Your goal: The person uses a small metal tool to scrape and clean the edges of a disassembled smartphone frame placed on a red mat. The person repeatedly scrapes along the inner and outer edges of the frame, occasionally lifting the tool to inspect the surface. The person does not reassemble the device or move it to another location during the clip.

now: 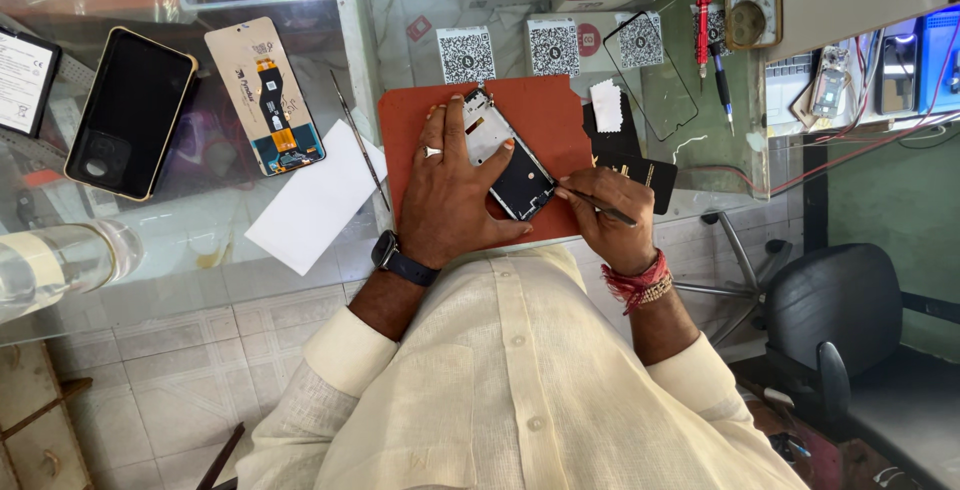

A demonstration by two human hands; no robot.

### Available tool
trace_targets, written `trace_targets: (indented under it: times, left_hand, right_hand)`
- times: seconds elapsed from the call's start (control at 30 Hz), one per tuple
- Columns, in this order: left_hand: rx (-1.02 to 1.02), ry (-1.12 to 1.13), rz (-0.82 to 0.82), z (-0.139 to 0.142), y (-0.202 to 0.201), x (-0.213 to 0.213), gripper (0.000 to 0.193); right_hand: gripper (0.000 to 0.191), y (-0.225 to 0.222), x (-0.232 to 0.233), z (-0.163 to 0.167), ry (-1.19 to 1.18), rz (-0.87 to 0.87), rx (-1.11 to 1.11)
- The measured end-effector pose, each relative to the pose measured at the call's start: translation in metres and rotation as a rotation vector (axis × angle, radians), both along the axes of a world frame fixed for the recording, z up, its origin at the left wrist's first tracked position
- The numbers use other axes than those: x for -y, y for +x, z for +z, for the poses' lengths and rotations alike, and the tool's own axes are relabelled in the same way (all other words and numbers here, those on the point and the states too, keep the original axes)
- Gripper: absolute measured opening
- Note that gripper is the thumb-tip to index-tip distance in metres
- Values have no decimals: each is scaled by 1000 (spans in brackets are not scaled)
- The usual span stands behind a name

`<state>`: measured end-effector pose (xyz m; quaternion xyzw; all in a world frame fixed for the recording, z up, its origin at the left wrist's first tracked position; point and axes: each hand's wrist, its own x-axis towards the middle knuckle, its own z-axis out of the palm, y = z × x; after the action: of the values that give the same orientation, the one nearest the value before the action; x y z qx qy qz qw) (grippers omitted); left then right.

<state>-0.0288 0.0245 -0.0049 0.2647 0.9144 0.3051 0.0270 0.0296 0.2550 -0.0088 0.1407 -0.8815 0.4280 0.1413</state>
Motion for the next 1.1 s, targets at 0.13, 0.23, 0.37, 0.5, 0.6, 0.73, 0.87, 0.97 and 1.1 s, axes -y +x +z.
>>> trace_targets:
  times: [0.13,0.23,0.37,0.5,0.6,0.73,0.87,0.97,1.1]
  left_hand:
    - [3,-20,-8,-3,-1,-1,94]
    - [0,-26,-9,-4,-2,-1,95]
    - [12,-35,-11,-4,-1,-1,96]
    - [5,-27,-9,-4,0,-1,96]
    - [9,-25,-9,-3,-1,-1,96]
    - [-8,-6,-9,-3,-1,0,94]
    - [4,-7,-8,-2,0,0,95]
    - [8,-14,-9,-2,-1,-1,95]
    - [21,-12,-10,0,-2,-2,95]
  right_hand:
    - [9,1,-3,-5,-36,-34,13]
    - [10,1,-3,-8,4,-28,11]
    - [11,0,-2,-7,3,-12,1]
    - [14,-1,-3,5,80,50,-47]
    - [16,-1,-3,13,177,82,-92]
    - [17,-1,-1,17,244,85,-130]
    - [17,1,0,16,231,76,-131]
    - [17,1,-2,14,210,73,-126]
    - [15,-4,-2,11,168,69,-122]
